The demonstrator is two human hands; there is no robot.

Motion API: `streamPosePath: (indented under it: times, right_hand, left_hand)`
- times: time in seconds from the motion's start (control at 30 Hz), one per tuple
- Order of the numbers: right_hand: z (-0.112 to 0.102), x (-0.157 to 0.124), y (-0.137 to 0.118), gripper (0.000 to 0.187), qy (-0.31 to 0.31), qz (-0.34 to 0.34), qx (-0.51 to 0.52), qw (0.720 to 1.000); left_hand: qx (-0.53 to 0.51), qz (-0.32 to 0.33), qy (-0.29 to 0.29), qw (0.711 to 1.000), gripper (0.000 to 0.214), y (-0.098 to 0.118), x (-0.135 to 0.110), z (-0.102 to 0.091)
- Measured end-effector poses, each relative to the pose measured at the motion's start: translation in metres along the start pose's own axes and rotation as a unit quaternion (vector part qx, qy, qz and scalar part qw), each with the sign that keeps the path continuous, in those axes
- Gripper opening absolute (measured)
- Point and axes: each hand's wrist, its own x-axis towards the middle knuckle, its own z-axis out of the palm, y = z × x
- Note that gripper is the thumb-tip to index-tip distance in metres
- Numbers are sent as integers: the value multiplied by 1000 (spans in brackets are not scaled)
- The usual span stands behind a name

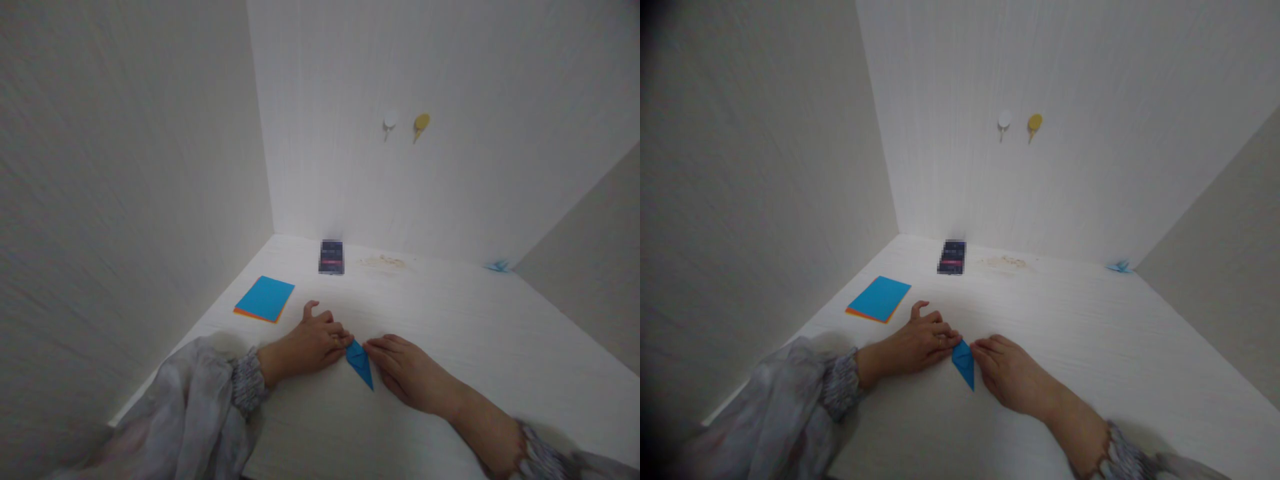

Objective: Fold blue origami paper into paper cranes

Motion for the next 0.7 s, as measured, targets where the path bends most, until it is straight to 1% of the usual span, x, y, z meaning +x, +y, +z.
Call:
streamPosePath:
  times: [0.1, 0.27, 0.4, 0.5, 0.7]
  right_hand:
    - [-1, 2, 2, 36, 13, 9, 34, 999]
    - [-1, 10, -1, 29, 9, 40, 16, 999]
    - [1, 9, 0, 22, 11, 67, 24, 997]
    - [3, 9, 2, 21, 9, 62, 12, 998]
    - [9, 13, 0, 19, -24, 41, -59, 997]
  left_hand:
    - [9, 18, 0, 1000, 25, 0, -1, -1]
    - [12, 23, -5, 1000, 25, 1, -2, -2]
    - [8, 26, -15, 1000, 25, 0, -3, -3]
    - [10, 35, -24, 999, 26, -1, -4, -4]
    - [21, 44, -27, 998, 29, -1, -5, -5]
